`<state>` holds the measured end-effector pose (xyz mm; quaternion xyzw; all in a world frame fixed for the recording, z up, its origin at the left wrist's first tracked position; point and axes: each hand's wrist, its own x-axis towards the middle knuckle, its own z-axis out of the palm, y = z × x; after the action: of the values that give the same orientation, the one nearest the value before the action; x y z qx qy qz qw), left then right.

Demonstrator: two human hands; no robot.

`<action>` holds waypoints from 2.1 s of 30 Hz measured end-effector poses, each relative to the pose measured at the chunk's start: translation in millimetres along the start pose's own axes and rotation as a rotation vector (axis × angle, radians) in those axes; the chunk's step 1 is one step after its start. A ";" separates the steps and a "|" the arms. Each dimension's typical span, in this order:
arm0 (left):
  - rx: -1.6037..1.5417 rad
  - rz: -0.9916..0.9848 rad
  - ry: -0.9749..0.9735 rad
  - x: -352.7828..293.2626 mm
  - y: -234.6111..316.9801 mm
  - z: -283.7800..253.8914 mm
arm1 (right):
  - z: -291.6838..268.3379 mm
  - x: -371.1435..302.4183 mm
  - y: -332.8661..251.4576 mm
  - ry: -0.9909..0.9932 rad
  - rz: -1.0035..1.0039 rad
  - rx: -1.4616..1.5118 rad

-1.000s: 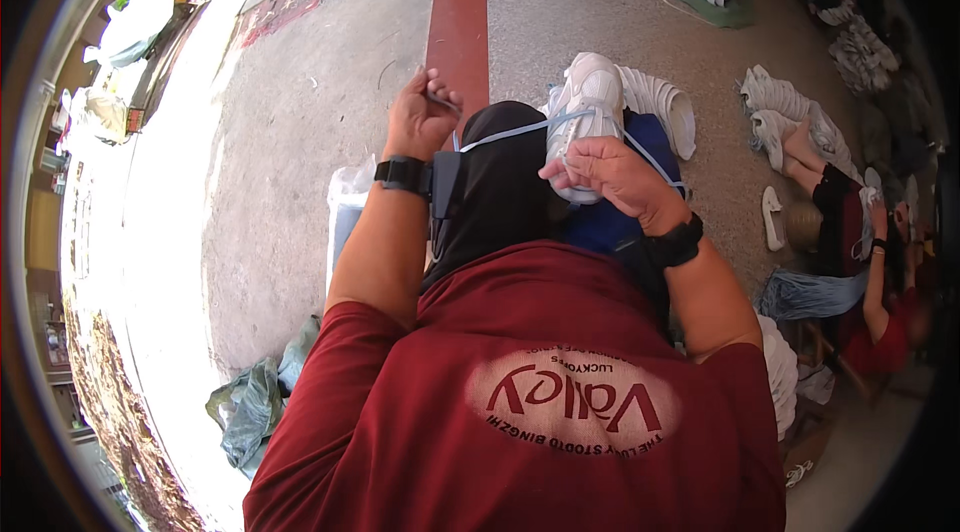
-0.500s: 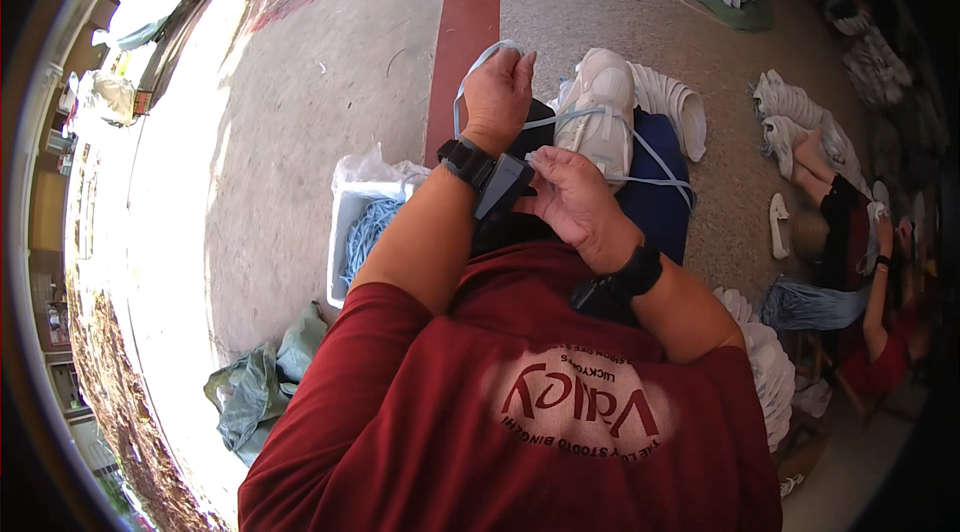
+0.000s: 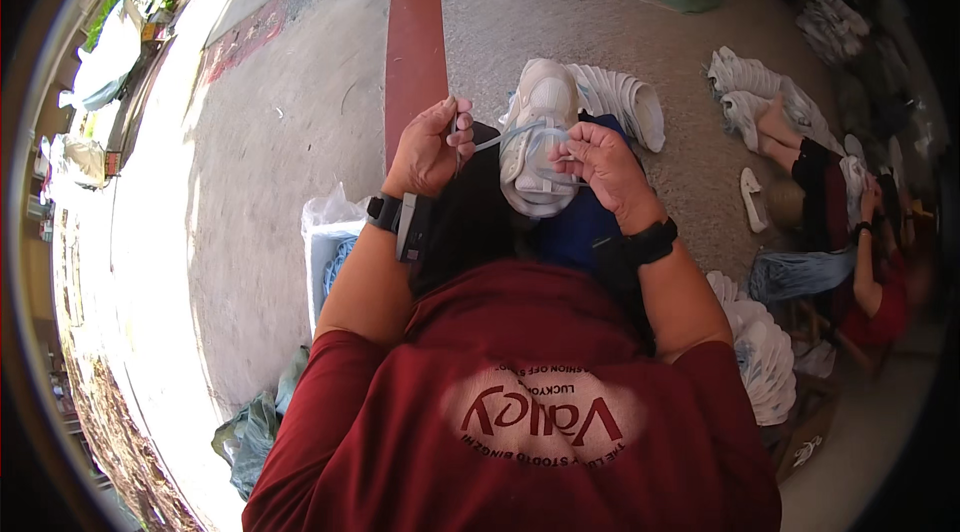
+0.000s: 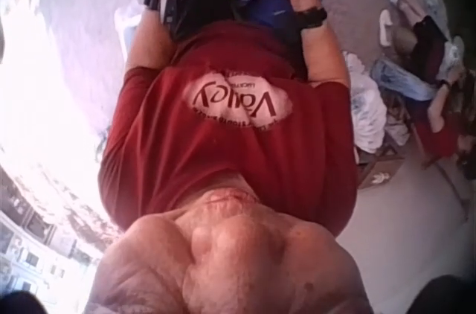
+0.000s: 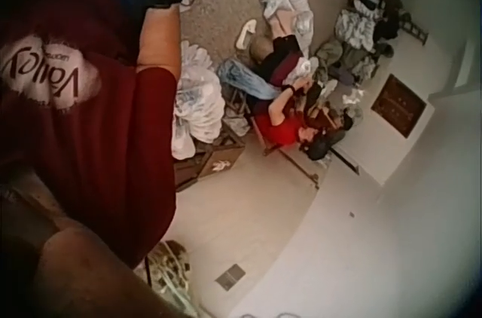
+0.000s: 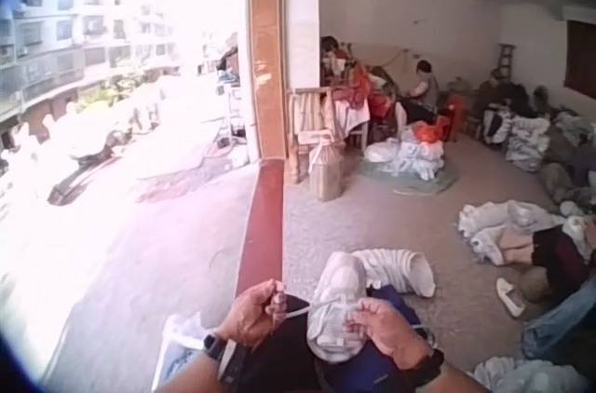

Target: Insert laces into shoe uppers and organize them for further production steps.

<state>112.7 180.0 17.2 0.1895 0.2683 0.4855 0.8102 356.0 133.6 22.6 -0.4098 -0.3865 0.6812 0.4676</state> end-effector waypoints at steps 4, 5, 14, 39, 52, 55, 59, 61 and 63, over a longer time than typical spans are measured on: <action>0.286 -0.254 -0.180 3.9 -9.4 3.3 | -42.5 9.8 4.6 0.057 0.047 -0.991; 0.405 -0.384 -0.221 5.8 -14.5 4.0 | -45.9 13.8 9.1 0.064 0.046 -0.985; 0.912 -0.146 -0.030 43.2 -22.6 15.4 | -66.9 46.4 -3.2 0.692 -0.336 -0.854; 0.765 0.131 0.021 37.2 -32.4 5.8 | -53.9 65.5 24.1 0.317 0.012 0.073; 0.712 0.136 0.011 39.8 -36.6 -10.8 | -47.0 61.3 34.0 0.347 -0.166 -0.332; 0.734 0.174 0.000 40.5 -38.2 -9.4 | -55.1 70.6 47.6 0.406 -0.265 -0.438; 0.807 0.147 0.024 38.9 -38.7 -4.1 | -54.4 74.9 50.4 0.465 -0.372 -0.596; 0.821 0.161 0.033 38.1 -40.0 -4.8 | -44.4 69.5 43.2 0.477 -0.405 -0.681; 0.836 0.173 0.033 38.7 -40.7 -3.2 | -43.6 70.2 44.4 0.499 -0.441 -0.767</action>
<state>153.5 195.9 -18.2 0.5157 0.4378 0.4042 0.6156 365.9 195.1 -47.5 -0.6109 -0.5627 0.2568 0.4941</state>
